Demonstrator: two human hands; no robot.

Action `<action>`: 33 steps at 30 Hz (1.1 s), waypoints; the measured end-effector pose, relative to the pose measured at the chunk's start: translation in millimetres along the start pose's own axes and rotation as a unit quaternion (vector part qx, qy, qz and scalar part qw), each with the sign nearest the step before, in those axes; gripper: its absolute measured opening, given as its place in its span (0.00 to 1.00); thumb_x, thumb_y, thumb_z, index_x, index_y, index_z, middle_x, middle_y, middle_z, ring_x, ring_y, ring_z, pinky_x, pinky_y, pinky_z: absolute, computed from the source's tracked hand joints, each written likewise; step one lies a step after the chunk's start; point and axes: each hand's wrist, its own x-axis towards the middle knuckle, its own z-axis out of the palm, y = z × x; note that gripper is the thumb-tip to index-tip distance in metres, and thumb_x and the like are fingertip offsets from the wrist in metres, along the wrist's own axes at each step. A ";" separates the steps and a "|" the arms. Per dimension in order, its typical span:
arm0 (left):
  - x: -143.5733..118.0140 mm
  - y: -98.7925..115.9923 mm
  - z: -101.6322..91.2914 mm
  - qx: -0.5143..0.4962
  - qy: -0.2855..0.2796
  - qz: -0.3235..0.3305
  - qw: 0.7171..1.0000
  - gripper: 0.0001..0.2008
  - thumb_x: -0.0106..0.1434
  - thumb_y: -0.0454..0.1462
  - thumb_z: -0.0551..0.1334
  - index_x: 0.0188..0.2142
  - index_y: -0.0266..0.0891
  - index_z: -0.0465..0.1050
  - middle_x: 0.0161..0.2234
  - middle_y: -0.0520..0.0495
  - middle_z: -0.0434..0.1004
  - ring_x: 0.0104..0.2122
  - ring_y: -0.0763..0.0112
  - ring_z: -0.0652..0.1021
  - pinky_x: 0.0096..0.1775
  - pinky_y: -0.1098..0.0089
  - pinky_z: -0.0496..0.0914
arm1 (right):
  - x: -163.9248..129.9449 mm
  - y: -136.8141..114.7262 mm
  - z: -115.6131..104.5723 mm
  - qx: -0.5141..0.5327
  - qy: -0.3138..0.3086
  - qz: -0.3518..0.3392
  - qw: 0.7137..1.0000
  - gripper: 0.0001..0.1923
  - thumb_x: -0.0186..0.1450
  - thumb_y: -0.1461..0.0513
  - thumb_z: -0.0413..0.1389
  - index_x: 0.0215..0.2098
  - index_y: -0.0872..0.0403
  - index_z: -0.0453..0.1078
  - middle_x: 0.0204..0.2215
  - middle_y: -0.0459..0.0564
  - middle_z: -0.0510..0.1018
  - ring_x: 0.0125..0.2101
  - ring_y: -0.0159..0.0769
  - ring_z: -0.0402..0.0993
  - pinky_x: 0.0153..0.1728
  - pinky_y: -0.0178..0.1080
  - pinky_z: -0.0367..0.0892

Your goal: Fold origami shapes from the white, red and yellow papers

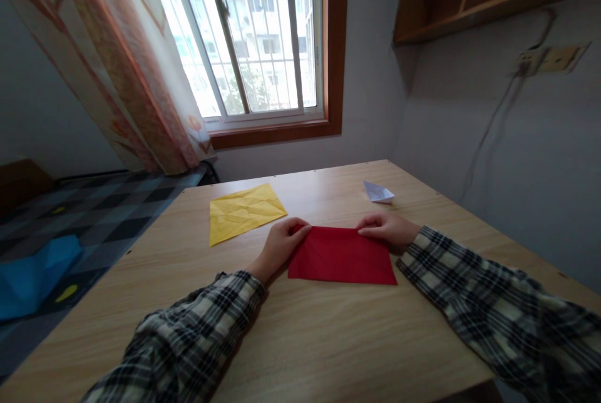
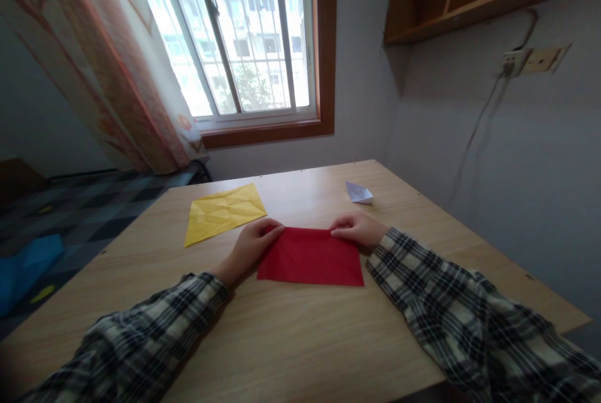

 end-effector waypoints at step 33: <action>2.7 13.8 10.9 -0.076 -0.022 -0.058 0.995 0.17 0.59 0.50 0.64 0.28 0.38 0.76 0.27 0.49 0.75 0.29 0.67 0.72 0.31 0.69 0.66 | -0.5 -13.9 51.1 -0.366 0.134 -0.086 0.917 0.18 0.72 0.52 0.49 0.33 0.53 0.74 0.29 0.50 0.78 0.31 0.36 0.69 0.31 0.37 0.53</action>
